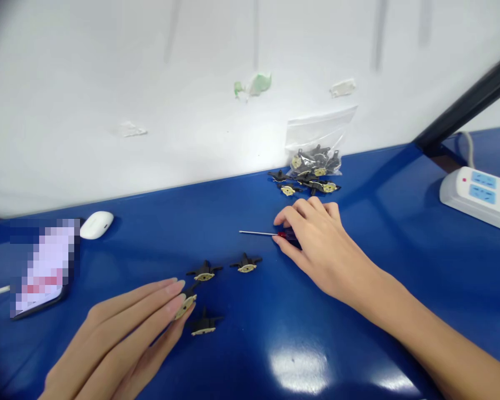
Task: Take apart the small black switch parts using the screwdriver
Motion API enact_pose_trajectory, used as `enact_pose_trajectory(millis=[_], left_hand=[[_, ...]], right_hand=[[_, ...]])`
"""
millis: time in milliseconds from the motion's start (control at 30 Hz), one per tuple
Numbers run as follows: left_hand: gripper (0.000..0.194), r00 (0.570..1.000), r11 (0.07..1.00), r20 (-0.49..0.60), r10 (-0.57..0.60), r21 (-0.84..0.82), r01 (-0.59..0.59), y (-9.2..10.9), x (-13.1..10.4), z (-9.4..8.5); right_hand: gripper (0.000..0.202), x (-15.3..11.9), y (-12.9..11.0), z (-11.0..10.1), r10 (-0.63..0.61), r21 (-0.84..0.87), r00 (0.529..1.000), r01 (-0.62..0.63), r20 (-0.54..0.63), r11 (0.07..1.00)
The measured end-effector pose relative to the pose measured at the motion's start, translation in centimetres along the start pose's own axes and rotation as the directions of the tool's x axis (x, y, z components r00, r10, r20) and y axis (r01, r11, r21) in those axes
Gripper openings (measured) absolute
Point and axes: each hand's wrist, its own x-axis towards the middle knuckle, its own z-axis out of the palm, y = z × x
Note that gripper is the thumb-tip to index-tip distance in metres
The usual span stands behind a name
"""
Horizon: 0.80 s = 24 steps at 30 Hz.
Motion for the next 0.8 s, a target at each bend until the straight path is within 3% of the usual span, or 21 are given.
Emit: enact_pose_trajectory(millis=[167,233,367,533,633,800], left_hand=[[0.050,0.998,0.996,0.037,0.056,-0.077,-0.053,-0.6,1.3,0.7],[0.041,0.999,0.997,-0.030,0.010,-0.082,-0.013,-0.7,2.2,1.1],[0.032,0.987,0.996,-0.161,0.008,-0.091,-0.023,-0.7,3.3,0.9],[0.035,0.994,0.997,-0.108,0.007,-0.071,-0.015,-0.4,2.8,-0.3],[0.036,0.989,0.995,-0.145,0.016,-0.093,-0.029,-0.5,2.3,-0.1],[0.034,0.986,0.990,-0.154,-0.069,-0.135,0.048,-0.4,2.5,0.7]], right_hand=[[0.026,0.0,0.6,-0.4,-0.042,0.080,0.995,0.035,0.091,0.996],[0.028,0.1,0.4,-0.6,-0.060,0.151,0.994,0.046,0.091,0.988],[0.019,0.5,-0.3,-0.6,-0.104,0.240,0.995,0.100,0.006,0.966],[0.013,0.7,-0.8,-0.7,-0.149,0.131,0.979,0.167,-0.140,0.977],[0.016,0.6,-0.8,-0.9,-0.171,0.080,0.964,0.191,-0.204,0.978],[0.016,0.3,-1.0,-1.1,-0.237,0.026,0.942,0.250,-0.237,0.968]])
